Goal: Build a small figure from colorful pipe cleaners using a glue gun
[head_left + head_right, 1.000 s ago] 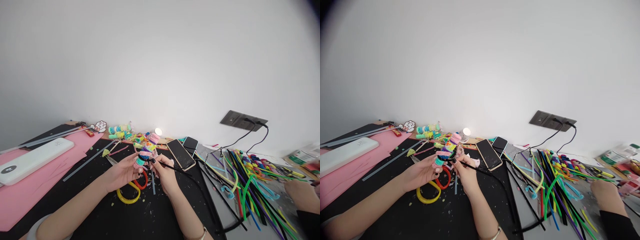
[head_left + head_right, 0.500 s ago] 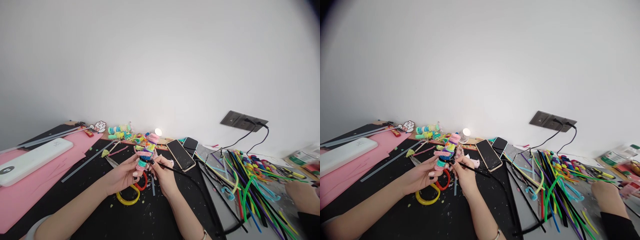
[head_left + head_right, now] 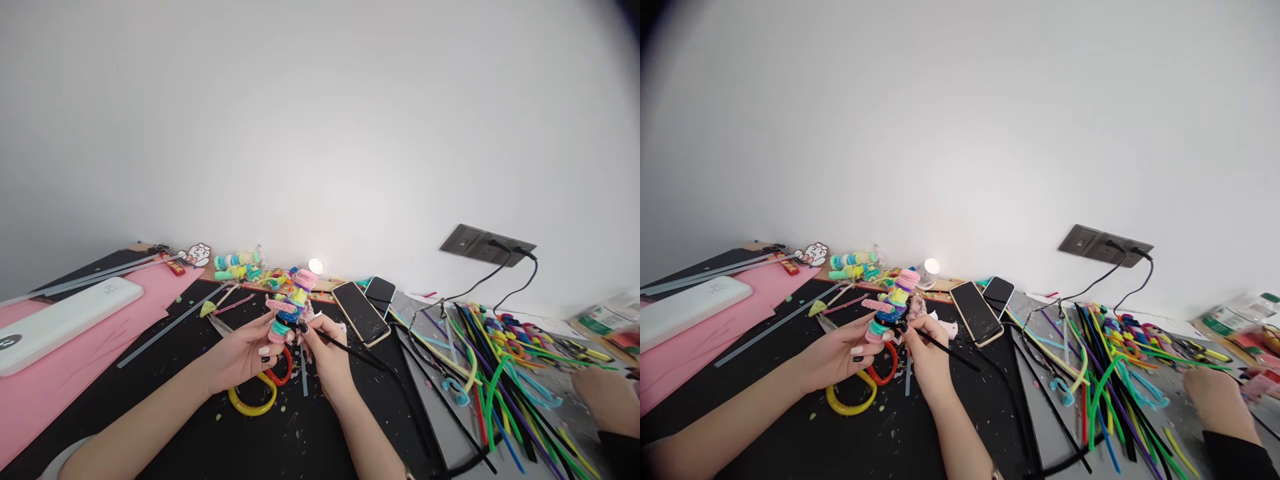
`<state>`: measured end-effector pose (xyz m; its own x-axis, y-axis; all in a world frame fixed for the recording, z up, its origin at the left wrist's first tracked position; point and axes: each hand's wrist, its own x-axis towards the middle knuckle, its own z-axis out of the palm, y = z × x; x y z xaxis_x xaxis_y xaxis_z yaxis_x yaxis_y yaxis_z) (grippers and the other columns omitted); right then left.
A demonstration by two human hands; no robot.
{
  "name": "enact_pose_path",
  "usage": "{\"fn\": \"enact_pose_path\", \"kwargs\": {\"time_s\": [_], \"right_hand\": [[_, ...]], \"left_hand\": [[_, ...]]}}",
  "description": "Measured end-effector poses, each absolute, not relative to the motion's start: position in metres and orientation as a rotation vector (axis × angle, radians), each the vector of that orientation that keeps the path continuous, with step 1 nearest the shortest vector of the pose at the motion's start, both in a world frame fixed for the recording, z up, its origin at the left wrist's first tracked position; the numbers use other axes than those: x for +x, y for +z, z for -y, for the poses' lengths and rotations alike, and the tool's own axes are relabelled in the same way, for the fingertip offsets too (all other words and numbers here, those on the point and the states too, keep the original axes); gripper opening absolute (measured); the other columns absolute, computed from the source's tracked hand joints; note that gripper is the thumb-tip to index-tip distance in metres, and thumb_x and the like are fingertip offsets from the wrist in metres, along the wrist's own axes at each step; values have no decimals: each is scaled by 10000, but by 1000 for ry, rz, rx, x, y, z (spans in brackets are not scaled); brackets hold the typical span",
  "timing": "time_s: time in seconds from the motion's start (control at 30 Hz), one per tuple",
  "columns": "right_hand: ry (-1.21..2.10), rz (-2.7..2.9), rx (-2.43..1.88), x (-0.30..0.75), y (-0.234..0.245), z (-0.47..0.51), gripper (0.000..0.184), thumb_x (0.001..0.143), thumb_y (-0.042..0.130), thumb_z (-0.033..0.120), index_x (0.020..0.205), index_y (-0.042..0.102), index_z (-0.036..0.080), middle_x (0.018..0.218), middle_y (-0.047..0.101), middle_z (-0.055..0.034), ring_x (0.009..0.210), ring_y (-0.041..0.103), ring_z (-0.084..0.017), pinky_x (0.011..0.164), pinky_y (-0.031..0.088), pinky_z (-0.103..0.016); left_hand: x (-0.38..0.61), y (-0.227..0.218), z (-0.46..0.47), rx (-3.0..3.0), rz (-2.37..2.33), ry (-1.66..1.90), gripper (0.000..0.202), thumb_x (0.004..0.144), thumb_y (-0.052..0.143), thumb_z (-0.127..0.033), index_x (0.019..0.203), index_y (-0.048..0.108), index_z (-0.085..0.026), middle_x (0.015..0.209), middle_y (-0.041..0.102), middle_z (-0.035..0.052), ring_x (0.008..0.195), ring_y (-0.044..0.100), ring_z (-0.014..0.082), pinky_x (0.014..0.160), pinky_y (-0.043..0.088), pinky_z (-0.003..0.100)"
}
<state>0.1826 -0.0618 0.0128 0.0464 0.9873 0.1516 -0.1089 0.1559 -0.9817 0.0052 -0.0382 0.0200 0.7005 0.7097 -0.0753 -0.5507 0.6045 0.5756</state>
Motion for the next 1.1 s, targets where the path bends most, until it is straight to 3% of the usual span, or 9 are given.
{"fn": "enact_pose_path", "kwargs": {"time_s": [0.23,0.5,0.83,1.1], "right_hand": [[1008,1184,-1043,180,18,66,181,812,680,378,849,630,208,692,611,8,529,480,-110,458,371,-210],[905,1350,-1023,176,26,71,167,880,566,358,915,656,221,877,676,-45,749,616,-182,663,487,-274],[781,1489,-1041,182,16,68,219,924,475,293,987,671,218,769,638,-20,708,585,-170,677,459,-272],[823,1458,-1024,182,17,64,235,920,481,347,960,679,227,729,620,-21,701,582,-182,661,457,-276]], "left_hand": [[8,19,39,517,-329,753,66,881,612,-127,866,676,-120,830,586,55,500,405,17,511,402,154],[8,23,39,524,-323,748,85,871,592,-83,868,673,-107,823,566,40,491,395,7,505,397,148],[8,23,38,476,-307,750,122,905,551,-82,912,671,-102,817,570,53,486,396,12,480,378,138],[7,22,38,477,-377,790,96,904,583,-115,967,654,-125,814,547,42,522,415,41,507,385,165]]}}
